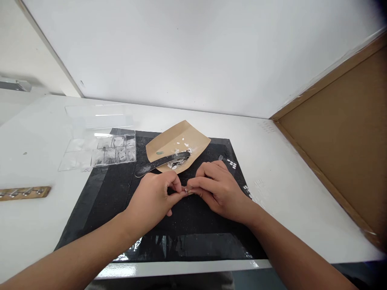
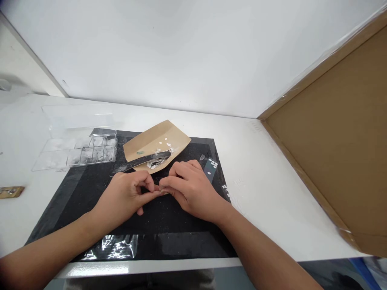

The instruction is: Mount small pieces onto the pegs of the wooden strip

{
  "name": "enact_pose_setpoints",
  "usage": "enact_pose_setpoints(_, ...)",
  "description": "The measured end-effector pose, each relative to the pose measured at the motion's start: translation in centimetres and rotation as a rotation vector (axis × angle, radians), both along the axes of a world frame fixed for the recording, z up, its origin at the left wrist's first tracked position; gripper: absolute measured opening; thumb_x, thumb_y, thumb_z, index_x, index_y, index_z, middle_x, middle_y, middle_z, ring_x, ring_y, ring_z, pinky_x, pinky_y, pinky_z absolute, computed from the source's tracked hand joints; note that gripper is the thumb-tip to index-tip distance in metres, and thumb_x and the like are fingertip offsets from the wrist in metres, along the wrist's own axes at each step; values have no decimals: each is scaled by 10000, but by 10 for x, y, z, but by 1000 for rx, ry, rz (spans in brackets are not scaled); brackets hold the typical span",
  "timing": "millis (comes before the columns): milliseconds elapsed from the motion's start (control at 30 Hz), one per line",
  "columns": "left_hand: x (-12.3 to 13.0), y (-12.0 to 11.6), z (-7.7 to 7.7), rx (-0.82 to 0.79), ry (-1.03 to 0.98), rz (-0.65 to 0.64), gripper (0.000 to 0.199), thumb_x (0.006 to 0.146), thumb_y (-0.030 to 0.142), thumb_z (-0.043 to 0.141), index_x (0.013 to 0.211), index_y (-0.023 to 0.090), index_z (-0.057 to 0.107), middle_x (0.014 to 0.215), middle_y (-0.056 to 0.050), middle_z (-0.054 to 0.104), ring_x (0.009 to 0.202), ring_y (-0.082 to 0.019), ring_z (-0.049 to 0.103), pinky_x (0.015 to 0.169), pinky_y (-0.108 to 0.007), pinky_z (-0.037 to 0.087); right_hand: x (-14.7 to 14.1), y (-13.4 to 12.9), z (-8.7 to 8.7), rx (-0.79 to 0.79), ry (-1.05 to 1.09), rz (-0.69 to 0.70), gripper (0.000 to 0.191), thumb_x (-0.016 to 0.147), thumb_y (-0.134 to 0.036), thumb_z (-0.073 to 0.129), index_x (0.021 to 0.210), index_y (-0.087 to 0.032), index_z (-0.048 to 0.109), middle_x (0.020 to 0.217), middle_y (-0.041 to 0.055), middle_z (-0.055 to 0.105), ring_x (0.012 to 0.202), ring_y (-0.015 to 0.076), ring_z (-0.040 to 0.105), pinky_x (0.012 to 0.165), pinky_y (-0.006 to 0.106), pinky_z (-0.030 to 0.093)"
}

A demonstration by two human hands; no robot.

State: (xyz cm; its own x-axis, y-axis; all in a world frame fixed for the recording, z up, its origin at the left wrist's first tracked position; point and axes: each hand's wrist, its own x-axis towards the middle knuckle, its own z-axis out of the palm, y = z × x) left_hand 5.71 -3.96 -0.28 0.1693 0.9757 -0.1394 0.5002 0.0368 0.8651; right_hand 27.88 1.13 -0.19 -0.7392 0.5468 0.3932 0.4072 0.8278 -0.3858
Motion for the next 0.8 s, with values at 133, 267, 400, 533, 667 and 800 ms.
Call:
enact_pose_setpoints(133,0,0,-1,-5,-2,2,228,890,318,794,771,185,651,732,65,748,362,-65,629,406,-168,411,0,0,0,-23,-10,8,146,1059,-174,576,1045,-225,712,880,7,563,802,153,520,805,360,324)
enact_pose_setpoints(267,0,0,-1,-17,-8,7,236,887,333,796,778,184,649,743,61,750,364,-68,630,401,-173,406,1,-1,3,-43,-35,4,145,1057,-178,578,1036,-227,713,881,6,559,808,155,521,808,358,324)
enact_pose_setpoints(400,0,1,-1,-14,3,10,226,883,314,796,770,185,649,726,68,744,360,-65,625,414,-177,422,0,-2,6,-58,-54,3,155,1060,-187,572,1024,-223,718,879,7,556,812,156,528,812,359,326)
enact_pose_setpoints(533,0,2,0,-2,12,6,208,881,295,792,766,188,655,732,74,752,362,-60,625,429,-179,441,0,-2,10,-69,-75,10,153,1063,-199,573,1035,-222,722,887,11,565,828,161,536,816,362,325)
enact_pose_setpoints(667,0,1,0,1,16,5,197,876,283,787,764,192,653,780,74,774,355,-53,619,431,-179,454,1,-2,13,-61,-94,11,152,1064,-215,576,1027,-218,723,887,16,574,830,164,533,811,363,321)
enact_pose_setpoints(800,0,1,-1,1,18,9,185,882,288,769,769,198,654,810,70,784,357,-53,622,434,-180,463,1,-1,16,-40,-96,19,154,1068,-238,588,1020,-218,732,888,17,581,845,163,548,818,362,322)
